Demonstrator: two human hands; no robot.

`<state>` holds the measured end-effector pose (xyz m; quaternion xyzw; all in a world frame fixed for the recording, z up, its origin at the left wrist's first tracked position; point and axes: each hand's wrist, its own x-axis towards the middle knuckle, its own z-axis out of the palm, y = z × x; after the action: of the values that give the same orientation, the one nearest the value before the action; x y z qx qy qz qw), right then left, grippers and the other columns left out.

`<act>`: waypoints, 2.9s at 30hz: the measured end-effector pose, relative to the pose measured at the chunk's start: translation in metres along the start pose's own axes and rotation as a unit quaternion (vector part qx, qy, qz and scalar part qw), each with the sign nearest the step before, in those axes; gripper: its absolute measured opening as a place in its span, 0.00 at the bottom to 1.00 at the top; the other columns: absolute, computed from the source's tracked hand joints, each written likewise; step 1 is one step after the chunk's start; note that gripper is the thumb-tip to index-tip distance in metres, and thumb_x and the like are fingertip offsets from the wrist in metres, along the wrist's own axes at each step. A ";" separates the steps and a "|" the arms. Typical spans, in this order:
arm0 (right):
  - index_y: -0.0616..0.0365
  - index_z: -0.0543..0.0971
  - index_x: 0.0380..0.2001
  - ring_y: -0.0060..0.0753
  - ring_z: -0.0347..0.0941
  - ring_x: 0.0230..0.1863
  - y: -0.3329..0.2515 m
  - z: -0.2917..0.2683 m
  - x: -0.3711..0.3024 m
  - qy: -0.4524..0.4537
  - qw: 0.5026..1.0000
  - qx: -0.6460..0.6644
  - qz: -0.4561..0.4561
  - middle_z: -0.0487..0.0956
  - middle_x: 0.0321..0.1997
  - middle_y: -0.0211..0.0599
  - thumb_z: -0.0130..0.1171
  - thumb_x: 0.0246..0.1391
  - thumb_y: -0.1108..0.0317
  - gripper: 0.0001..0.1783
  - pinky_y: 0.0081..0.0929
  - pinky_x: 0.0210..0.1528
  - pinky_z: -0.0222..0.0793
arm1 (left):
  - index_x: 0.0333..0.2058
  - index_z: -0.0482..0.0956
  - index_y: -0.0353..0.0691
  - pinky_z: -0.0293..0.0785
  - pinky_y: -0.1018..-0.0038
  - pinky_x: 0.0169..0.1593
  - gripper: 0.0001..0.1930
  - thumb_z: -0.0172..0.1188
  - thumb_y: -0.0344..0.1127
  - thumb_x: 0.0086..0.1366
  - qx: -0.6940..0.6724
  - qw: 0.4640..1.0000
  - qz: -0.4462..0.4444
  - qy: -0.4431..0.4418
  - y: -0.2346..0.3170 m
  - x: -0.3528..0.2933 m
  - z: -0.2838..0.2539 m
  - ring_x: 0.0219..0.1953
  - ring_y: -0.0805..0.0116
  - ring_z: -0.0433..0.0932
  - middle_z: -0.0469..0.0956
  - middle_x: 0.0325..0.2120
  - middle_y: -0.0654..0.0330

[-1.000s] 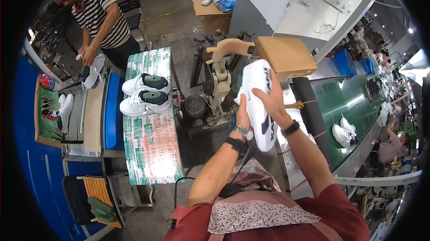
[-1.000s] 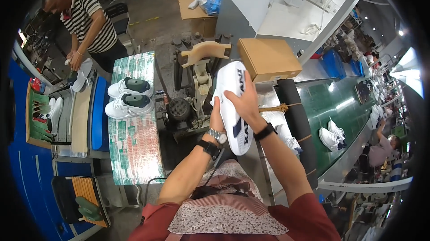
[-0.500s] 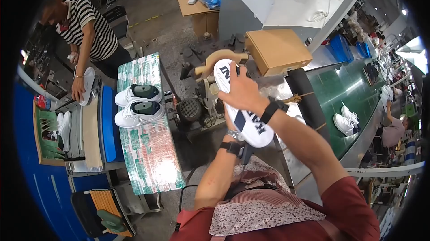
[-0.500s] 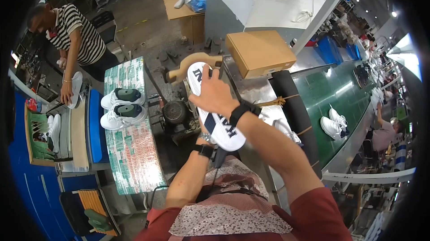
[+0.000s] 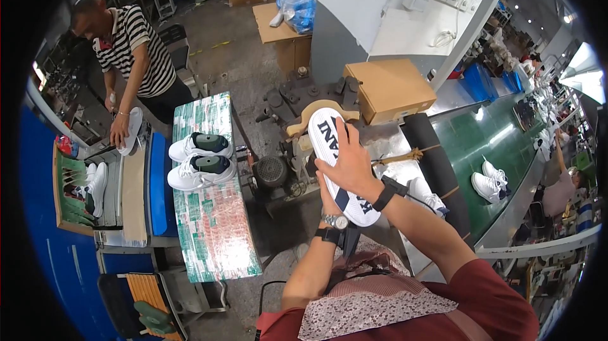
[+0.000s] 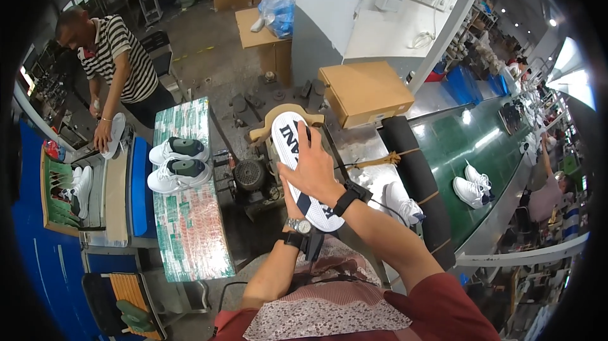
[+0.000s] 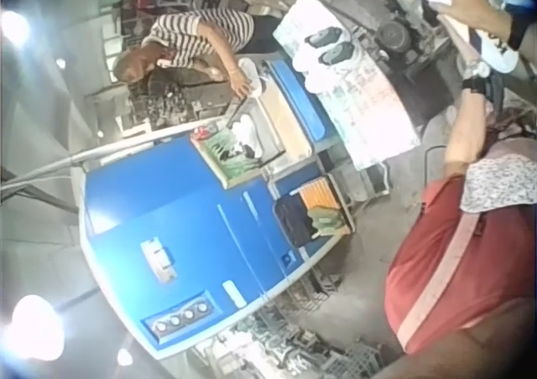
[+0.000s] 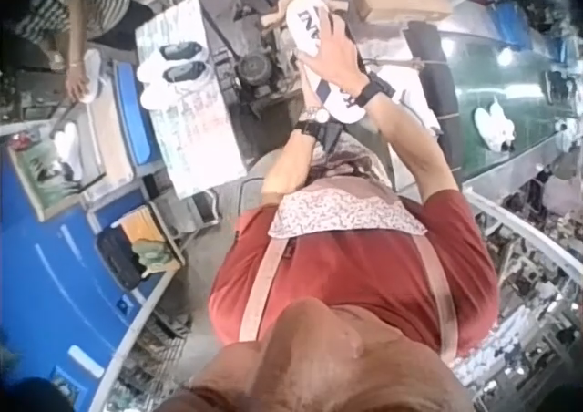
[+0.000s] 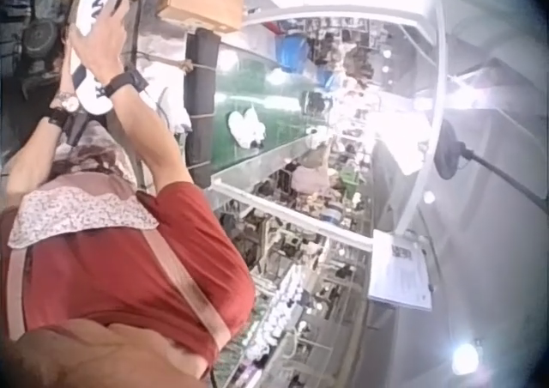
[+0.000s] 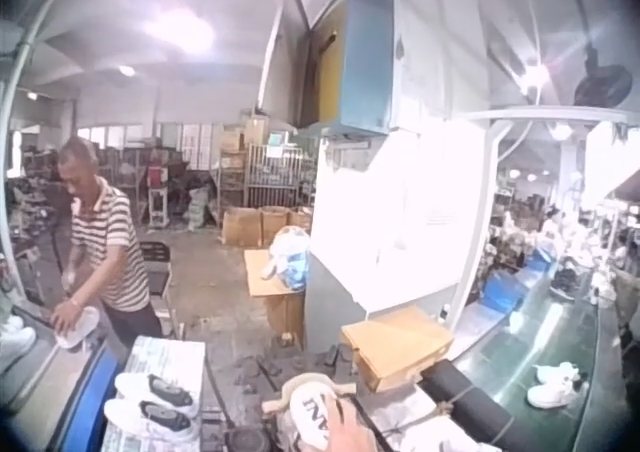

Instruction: Insert shoe lasts into sneaker uppers and align them for assembly on a factory line.

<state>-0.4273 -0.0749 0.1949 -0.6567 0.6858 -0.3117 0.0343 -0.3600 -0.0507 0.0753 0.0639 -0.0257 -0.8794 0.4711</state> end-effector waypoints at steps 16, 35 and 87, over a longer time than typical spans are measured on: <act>0.61 0.49 0.75 0.72 0.72 0.56 -0.021 -0.023 -0.030 0.044 0.998 0.041 0.019 0.57 0.69 0.64 0.75 0.44 0.53 0.62 0.52 0.54 0.75 | 0.71 0.60 0.44 0.66 0.61 0.68 0.40 0.40 0.68 0.74 0.127 0.985 0.019 0.119 -0.001 -0.025 -0.015 0.66 0.57 0.69 0.69 0.66 0.54; 0.50 0.37 0.79 0.43 0.54 0.76 0.014 -0.002 -0.048 -0.210 0.607 0.741 0.193 0.50 0.79 0.46 0.70 0.47 0.45 0.68 0.36 0.74 0.54 | 0.55 0.74 0.28 0.74 0.63 0.60 0.32 0.77 0.33 0.53 0.694 0.683 -0.226 0.033 0.148 -0.153 -0.090 0.52 0.54 0.79 0.80 0.52 0.48; 0.69 0.45 0.76 0.38 0.56 0.75 0.174 -0.096 -0.202 0.133 0.834 0.489 0.221 0.58 0.74 0.48 0.68 0.52 0.71 0.56 0.35 0.76 0.50 | 0.59 0.74 0.27 0.76 0.69 0.55 0.26 0.64 0.39 0.69 0.395 0.897 -0.174 0.096 -0.120 -0.038 0.010 0.51 0.66 0.80 0.80 0.52 0.55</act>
<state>-0.5970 0.1381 0.1163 -0.3378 0.5688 -0.6749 0.3268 -0.4397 0.0470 0.0759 0.3323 -0.3136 -0.8544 0.2472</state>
